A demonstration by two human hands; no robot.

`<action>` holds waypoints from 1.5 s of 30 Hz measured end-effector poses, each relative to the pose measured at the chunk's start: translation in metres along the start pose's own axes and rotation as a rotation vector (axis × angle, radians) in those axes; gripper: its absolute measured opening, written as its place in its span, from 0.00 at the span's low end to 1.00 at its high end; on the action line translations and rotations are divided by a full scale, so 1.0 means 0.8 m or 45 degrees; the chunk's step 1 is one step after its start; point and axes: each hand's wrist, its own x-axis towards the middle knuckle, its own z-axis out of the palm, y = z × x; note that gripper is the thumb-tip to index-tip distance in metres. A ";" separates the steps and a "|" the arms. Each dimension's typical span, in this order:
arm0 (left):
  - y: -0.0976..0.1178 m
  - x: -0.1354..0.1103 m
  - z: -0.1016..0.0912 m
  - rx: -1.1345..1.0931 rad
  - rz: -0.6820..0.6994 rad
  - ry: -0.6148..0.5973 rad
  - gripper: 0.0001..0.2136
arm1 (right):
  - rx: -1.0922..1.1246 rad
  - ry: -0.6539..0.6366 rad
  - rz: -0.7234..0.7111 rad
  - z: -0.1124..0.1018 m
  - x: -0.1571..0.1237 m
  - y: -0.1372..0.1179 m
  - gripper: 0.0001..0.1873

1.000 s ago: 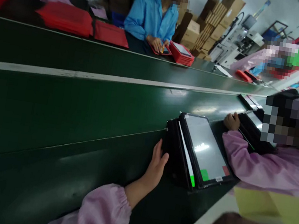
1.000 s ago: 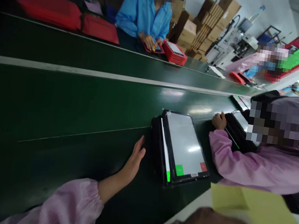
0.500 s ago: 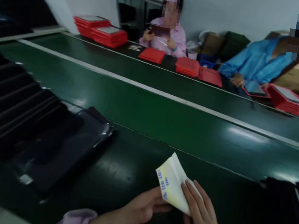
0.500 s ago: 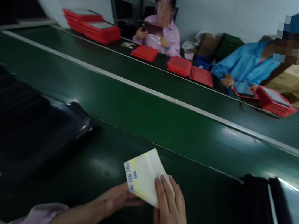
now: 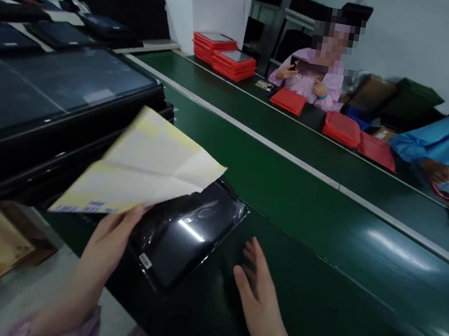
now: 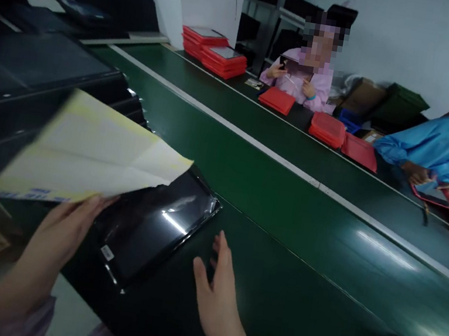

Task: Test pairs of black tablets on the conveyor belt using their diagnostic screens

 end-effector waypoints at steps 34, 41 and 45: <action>-0.011 -0.015 0.091 -0.248 -0.569 -0.393 0.18 | 0.617 0.297 0.553 -0.085 -0.010 0.037 0.42; -0.016 0.005 0.015 0.487 -0.636 -0.428 0.20 | 0.698 0.307 0.635 -0.086 -0.003 0.044 0.41; 0.003 -0.030 0.006 0.784 -0.432 -0.717 0.28 | 0.868 0.376 0.618 -0.081 -0.010 0.025 0.37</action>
